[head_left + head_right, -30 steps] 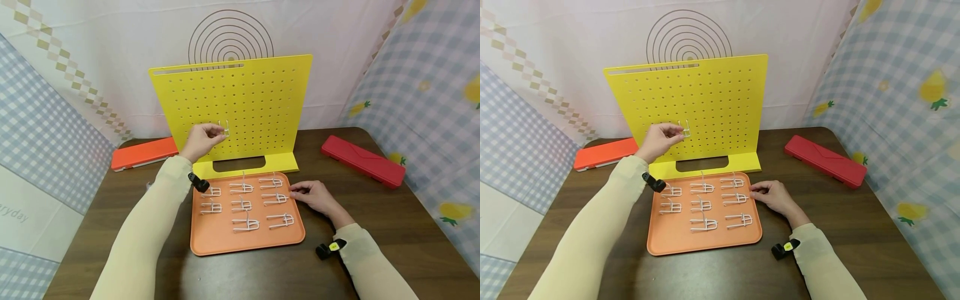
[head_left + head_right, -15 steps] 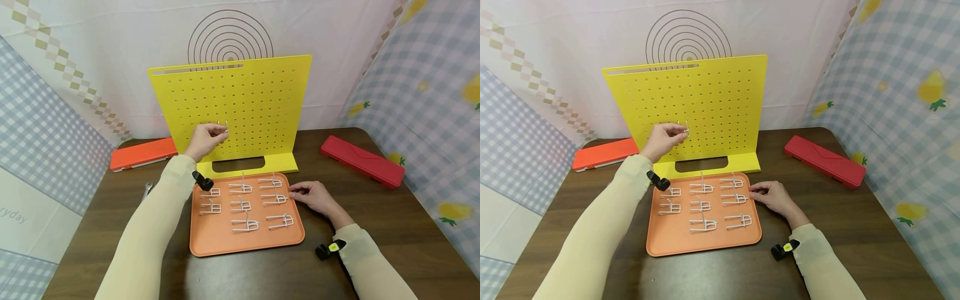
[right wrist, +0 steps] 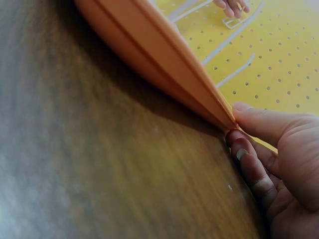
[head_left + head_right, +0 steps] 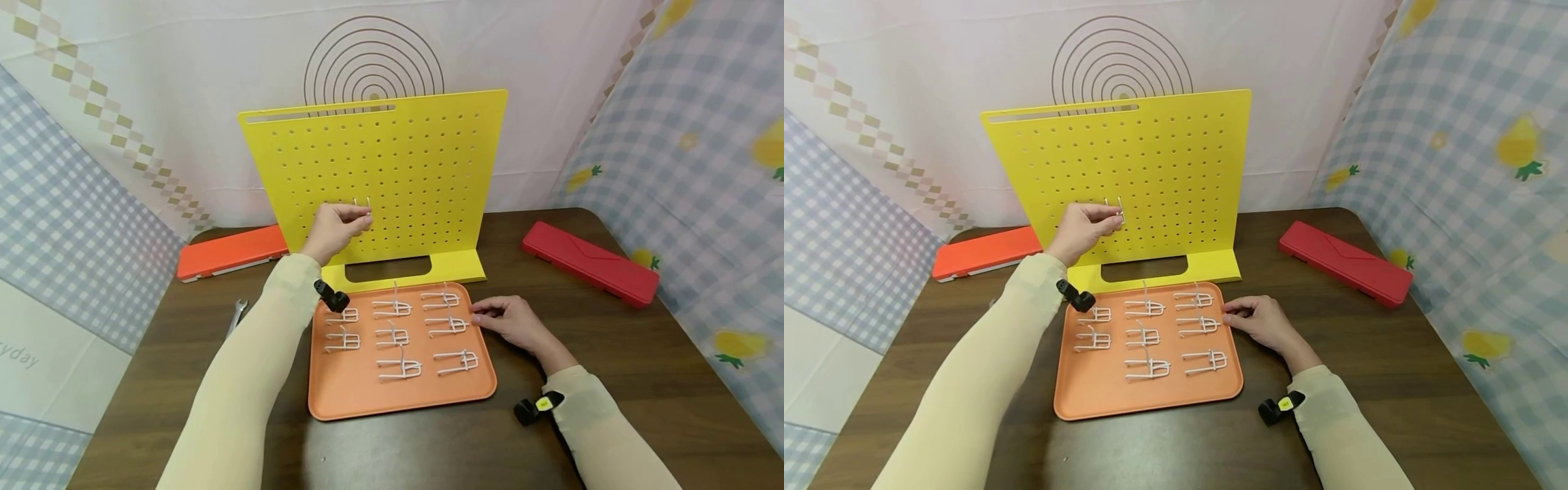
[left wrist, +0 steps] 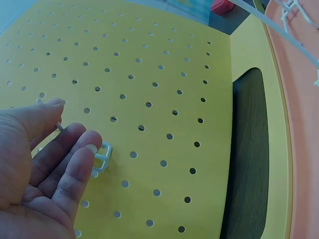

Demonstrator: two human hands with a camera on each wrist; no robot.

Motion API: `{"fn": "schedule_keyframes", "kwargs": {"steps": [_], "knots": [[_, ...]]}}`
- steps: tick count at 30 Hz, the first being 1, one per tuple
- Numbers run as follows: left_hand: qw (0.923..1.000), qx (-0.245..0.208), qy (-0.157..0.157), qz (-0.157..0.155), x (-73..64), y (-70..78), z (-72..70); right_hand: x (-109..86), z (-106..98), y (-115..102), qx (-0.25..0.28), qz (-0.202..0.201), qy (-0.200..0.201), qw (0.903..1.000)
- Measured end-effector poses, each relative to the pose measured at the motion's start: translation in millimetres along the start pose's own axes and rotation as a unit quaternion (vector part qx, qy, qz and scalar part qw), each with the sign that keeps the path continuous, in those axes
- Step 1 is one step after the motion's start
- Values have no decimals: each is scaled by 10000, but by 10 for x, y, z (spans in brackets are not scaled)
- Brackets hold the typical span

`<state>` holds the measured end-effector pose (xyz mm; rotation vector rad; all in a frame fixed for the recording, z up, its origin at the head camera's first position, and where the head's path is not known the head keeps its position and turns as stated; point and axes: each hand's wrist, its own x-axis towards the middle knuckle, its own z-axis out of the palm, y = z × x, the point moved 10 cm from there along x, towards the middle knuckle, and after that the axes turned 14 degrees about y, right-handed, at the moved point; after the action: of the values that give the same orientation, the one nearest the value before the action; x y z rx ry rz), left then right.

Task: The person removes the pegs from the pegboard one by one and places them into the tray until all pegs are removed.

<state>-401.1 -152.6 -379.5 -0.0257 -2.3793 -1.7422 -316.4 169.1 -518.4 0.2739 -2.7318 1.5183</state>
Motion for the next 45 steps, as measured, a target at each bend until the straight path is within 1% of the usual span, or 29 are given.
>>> {"fn": "schedule_keyframes", "kwargs": {"steps": [9,22,34,45], "knots": [[9997,-223,81,-27,-16,-28,-15,-2,-4,-2,17,-15,-5,10000],[9998,-123,160,-7,-24,-18,-28,1,-6,3,-42,-24,16,10000],[9996,-184,149,152,-34,29,-33,-6,-11,-19,-56,-9,11,10000],[9994,-214,61,257,-106,103,-41,-11,-9,-6,-68,68,-1,10000]]}}
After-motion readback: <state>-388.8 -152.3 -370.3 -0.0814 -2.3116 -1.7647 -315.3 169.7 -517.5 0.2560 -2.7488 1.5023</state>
